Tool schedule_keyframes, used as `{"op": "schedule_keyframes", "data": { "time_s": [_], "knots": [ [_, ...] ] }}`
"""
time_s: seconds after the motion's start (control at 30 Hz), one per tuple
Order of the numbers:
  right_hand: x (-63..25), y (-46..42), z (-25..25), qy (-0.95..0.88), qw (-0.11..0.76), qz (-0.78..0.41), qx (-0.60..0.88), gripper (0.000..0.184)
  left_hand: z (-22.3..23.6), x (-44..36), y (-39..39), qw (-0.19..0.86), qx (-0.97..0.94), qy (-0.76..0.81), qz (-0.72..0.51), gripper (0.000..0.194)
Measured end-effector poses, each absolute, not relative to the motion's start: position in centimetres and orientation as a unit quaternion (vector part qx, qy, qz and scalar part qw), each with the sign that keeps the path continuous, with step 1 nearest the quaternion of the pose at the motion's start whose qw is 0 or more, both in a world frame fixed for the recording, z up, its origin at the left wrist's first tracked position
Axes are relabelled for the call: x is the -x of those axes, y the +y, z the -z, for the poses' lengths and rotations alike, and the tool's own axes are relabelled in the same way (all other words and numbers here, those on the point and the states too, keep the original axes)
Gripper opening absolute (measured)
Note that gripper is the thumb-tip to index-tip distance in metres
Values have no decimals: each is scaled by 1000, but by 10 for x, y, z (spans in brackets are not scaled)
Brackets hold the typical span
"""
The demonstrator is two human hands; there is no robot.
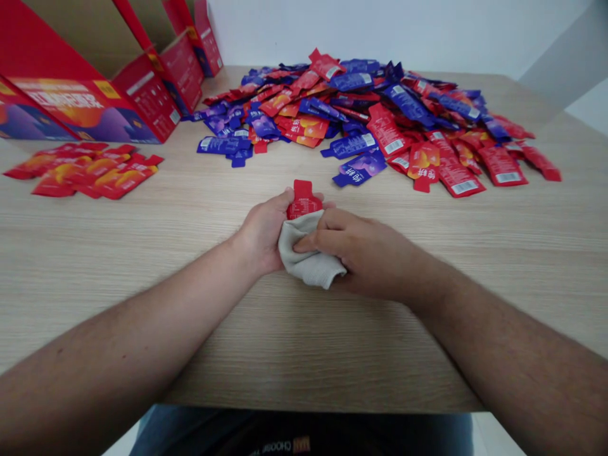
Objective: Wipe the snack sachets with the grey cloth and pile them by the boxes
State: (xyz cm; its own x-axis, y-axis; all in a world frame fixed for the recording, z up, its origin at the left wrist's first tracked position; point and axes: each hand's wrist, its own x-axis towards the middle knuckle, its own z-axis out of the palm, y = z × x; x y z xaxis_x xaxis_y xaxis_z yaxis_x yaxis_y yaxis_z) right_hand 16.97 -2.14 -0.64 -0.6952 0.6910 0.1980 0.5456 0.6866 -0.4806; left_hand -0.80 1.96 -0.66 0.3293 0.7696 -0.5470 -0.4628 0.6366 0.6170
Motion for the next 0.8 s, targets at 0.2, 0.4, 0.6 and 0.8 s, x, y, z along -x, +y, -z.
{"op": "schedule_keyframes", "data": {
  "time_s": [0.2, 0.4, 0.6, 0.8],
  "knots": [
    [-196, 15, 21, -808, 303, -40, 503, 42, 5, 12, 11, 841, -193, 385, -328, 57],
    [-206, 28, 22, -740, 365, -73, 560, 21, 1, 20, 8, 847, -191, 375, -325, 80],
    [-201, 22, 19, -719, 389, -137, 559, 15, -7, 17, 7, 822, -163, 391, -379, 69],
    [-202, 20, 19, -681, 415, -139, 587, 20, -4, 15, 11, 787, -165, 411, -430, 63]
  ]
}}
